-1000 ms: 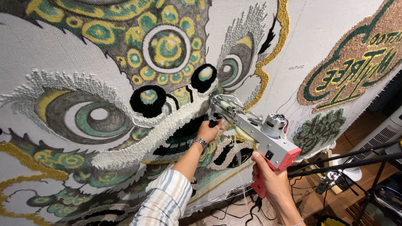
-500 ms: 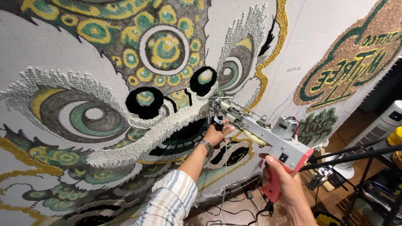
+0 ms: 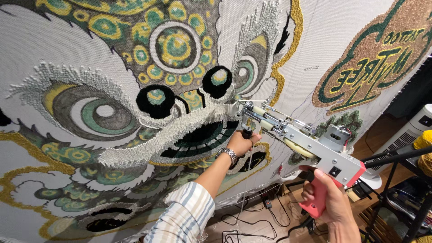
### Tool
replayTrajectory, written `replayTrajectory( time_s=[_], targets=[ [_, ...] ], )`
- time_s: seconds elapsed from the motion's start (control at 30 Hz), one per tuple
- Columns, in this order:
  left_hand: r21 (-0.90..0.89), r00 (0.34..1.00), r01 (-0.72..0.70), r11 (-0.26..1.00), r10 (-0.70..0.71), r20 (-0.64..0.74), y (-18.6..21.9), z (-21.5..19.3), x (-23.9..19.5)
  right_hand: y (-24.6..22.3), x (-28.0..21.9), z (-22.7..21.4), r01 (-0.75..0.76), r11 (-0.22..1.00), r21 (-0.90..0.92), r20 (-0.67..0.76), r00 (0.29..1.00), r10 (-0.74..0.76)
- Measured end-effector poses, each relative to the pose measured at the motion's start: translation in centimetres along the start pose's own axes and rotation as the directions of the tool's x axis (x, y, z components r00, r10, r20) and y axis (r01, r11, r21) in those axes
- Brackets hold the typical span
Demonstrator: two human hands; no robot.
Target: The person uses a handheld tufting gun to apply yarn to a large canvas featuring a dragon design. They pause to retrieve a white yarn ball from a nearby cart, pull a length of yarn, and thread it into the gun's mechanism before resuming the tufting process.
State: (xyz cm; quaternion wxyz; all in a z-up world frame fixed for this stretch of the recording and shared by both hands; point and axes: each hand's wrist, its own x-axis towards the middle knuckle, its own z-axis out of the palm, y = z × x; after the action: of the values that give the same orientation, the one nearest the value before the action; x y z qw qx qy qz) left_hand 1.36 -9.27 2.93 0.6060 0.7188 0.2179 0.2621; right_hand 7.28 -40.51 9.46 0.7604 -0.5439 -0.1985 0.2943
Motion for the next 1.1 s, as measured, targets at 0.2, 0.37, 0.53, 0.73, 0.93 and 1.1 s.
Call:
replayTrajectory(
  time_s=[0.2,0.37,0.53,0.73,0.93,1.1],
  targets=[
    [-0.093,0.992,0.075,0.993,-0.065,0.109,-1.4,0.1,-0.1,0.7,-0.1,0.1,-0.058,0.998,-0.013,0.007,0.998,0.058],
    [-0.045,0.991,0.122,0.991,-0.119,0.068,-4.5,0.2,-0.3,1.1,-0.2,1.5,-0.132,0.991,-0.03,-0.082,0.988,0.129],
    [-0.058,0.99,0.129,0.99,-0.126,0.063,-7.2,0.1,0.1,0.9,-0.6,2.4,-0.193,0.981,-0.016,-0.084,0.978,0.191],
    [-0.054,0.992,0.116,0.992,-0.112,0.057,-8.2,0.1,0.2,1.3,-0.3,2.4,-0.171,0.985,-0.01,-0.063,0.983,0.17],
    [-0.057,0.99,0.137,0.989,-0.134,0.05,-8.0,-0.3,-0.2,1.5,0.1,2.6,-0.158,0.987,-0.038,-0.078,0.985,0.155],
    [-0.083,0.993,0.112,0.99,-0.107,0.053,-7.4,-0.6,0.0,1.5,0.3,3.2,-0.163,0.985,-0.055,-0.075,0.984,0.159]
  ],
)
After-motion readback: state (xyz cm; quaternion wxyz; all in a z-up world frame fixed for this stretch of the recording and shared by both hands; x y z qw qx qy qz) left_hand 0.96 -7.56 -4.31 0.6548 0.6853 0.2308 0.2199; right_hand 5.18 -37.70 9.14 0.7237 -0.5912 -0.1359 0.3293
